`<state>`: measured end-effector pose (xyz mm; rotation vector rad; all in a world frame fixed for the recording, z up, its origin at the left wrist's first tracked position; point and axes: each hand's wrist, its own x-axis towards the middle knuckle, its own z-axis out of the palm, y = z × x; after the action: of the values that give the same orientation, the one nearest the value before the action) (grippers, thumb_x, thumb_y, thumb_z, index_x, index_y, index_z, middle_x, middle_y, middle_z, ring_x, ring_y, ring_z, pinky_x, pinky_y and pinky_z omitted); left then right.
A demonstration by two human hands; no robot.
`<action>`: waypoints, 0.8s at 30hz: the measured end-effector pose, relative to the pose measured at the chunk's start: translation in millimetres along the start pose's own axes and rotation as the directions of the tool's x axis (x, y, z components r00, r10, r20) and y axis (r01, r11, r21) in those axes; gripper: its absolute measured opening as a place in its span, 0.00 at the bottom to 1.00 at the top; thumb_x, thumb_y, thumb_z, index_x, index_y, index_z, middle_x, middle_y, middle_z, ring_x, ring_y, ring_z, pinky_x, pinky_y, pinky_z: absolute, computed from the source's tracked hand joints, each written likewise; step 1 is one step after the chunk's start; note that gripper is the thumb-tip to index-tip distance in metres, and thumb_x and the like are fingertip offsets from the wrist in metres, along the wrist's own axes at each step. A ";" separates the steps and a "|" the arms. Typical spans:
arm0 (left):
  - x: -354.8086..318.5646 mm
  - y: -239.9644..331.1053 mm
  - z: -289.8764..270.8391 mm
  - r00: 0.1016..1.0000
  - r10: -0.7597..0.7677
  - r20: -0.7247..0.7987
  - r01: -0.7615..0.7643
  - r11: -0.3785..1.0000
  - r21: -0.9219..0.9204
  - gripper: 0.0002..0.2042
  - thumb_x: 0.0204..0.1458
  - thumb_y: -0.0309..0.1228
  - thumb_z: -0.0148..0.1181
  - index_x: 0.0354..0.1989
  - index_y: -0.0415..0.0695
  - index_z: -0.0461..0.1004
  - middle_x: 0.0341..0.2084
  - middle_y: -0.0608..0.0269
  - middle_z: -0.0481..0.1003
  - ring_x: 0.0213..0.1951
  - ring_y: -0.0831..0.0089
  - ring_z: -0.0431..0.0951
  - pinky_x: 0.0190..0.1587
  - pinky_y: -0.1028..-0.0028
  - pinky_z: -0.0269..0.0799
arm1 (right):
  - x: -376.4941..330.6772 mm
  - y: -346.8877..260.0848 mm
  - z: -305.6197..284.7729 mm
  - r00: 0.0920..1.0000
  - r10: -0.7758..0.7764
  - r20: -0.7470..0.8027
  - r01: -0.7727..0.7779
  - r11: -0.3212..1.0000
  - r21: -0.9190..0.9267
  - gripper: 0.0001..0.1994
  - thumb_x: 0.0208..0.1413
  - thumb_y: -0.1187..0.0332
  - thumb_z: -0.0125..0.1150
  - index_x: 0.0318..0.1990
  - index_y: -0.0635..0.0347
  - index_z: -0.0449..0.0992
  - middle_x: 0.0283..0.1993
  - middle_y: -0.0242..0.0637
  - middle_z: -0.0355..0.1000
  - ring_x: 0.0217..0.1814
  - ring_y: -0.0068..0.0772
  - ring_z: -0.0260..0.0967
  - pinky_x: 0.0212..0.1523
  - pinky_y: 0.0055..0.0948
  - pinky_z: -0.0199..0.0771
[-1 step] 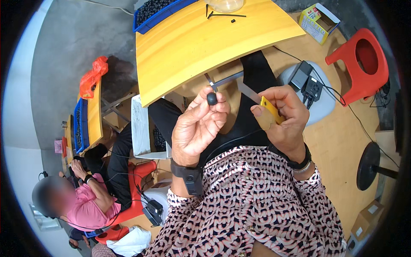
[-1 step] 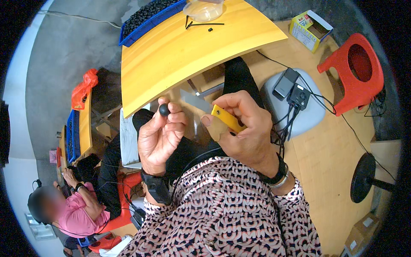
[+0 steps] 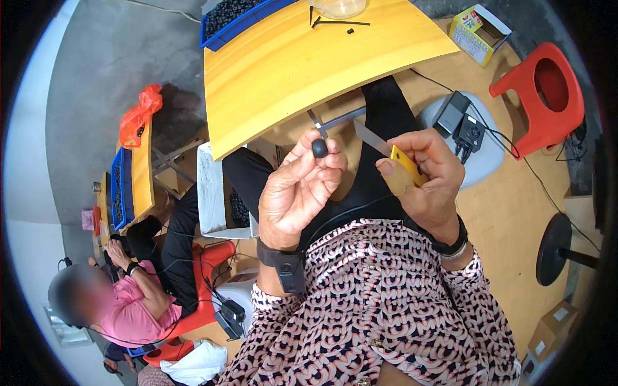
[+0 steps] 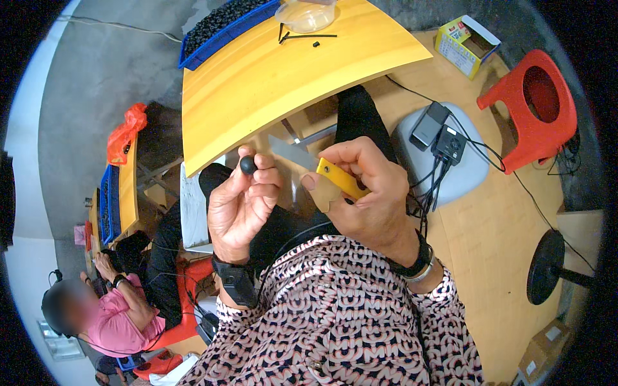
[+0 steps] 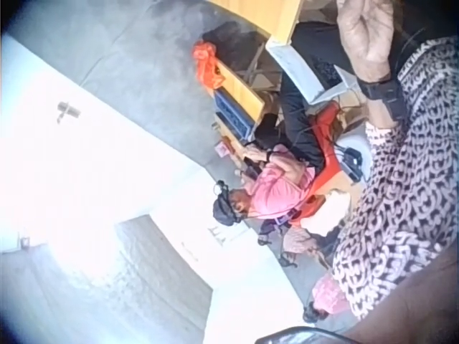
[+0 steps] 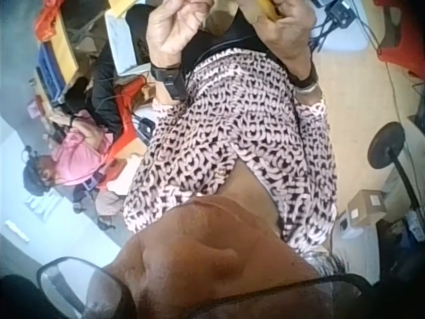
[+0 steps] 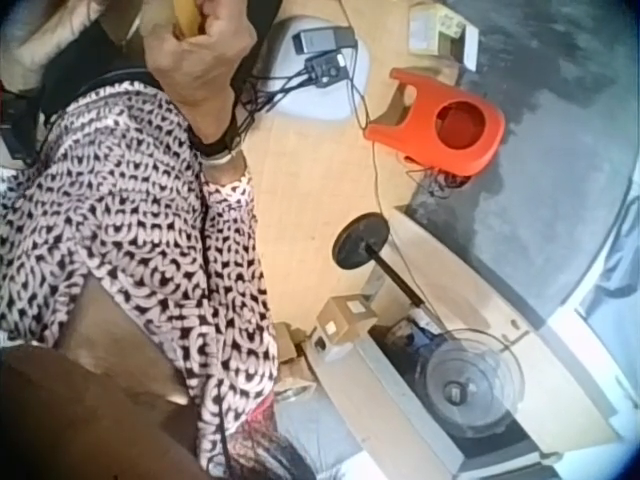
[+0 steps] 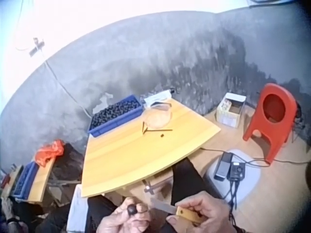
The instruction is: The person picks up a black component from a blue tray, trims it with a yellow-handled knife, and places it into a clear container.
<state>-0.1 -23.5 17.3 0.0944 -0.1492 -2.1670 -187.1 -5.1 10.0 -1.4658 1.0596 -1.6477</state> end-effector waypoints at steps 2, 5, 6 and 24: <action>0.0 -1.1 0.4 1.000 0.001 -0.017 -0.001 1.000 -0.008 0.13 0.49 0.20 0.54 0.45 0.38 0.68 0.41 0.51 0.67 0.42 0.67 0.66 0.41 0.76 0.69 | -0.2 -0.6 0.2 0.999 -0.044 0.021 0.045 0.999 -0.031 0.11 0.42 0.72 0.67 0.31 0.64 0.70 0.22 0.32 0.70 0.23 0.13 0.65 0.23 0.15 0.65; -0.5 -2.9 -0.9 0.999 0.002 -0.036 -0.003 0.999 -0.053 0.13 0.50 0.20 0.53 0.45 0.38 0.68 0.41 0.50 0.67 0.41 0.66 0.67 0.41 0.75 0.69 | 1.3 1.2 0.0 0.986 -0.157 0.065 0.163 0.981 -0.101 0.12 0.41 0.70 0.68 0.30 0.63 0.70 0.22 0.35 0.70 0.20 0.19 0.67 0.21 0.18 0.66; -1.0 -3.3 -1.1 0.999 0.011 -0.038 -0.013 0.998 -0.059 0.13 0.50 0.20 0.53 0.45 0.38 0.68 0.41 0.50 0.67 0.41 0.65 0.67 0.41 0.75 0.69 | 1.0 0.0 0.4 0.986 -0.155 0.065 0.161 0.982 -0.101 0.12 0.41 0.70 0.68 0.30 0.63 0.70 0.22 0.35 0.70 0.20 0.19 0.67 0.21 0.18 0.66; -5.1 -8.6 -11.1 1.000 0.010 -0.012 -0.010 0.999 0.047 0.19 0.45 0.20 0.57 0.47 0.41 0.65 0.40 0.52 0.68 0.45 0.64 0.69 0.40 0.64 0.73 | 2.6 -11.4 15.4 0.865 -0.424 0.268 0.488 0.834 -0.256 0.14 0.42 0.69 0.66 0.34 0.64 0.70 0.27 0.38 0.72 0.22 0.31 0.72 0.19 0.24 0.69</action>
<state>-2.8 -15.3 5.1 0.1336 -0.1927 -2.1528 -171.9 -4.5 21.9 -2.1926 0.9323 -1.6419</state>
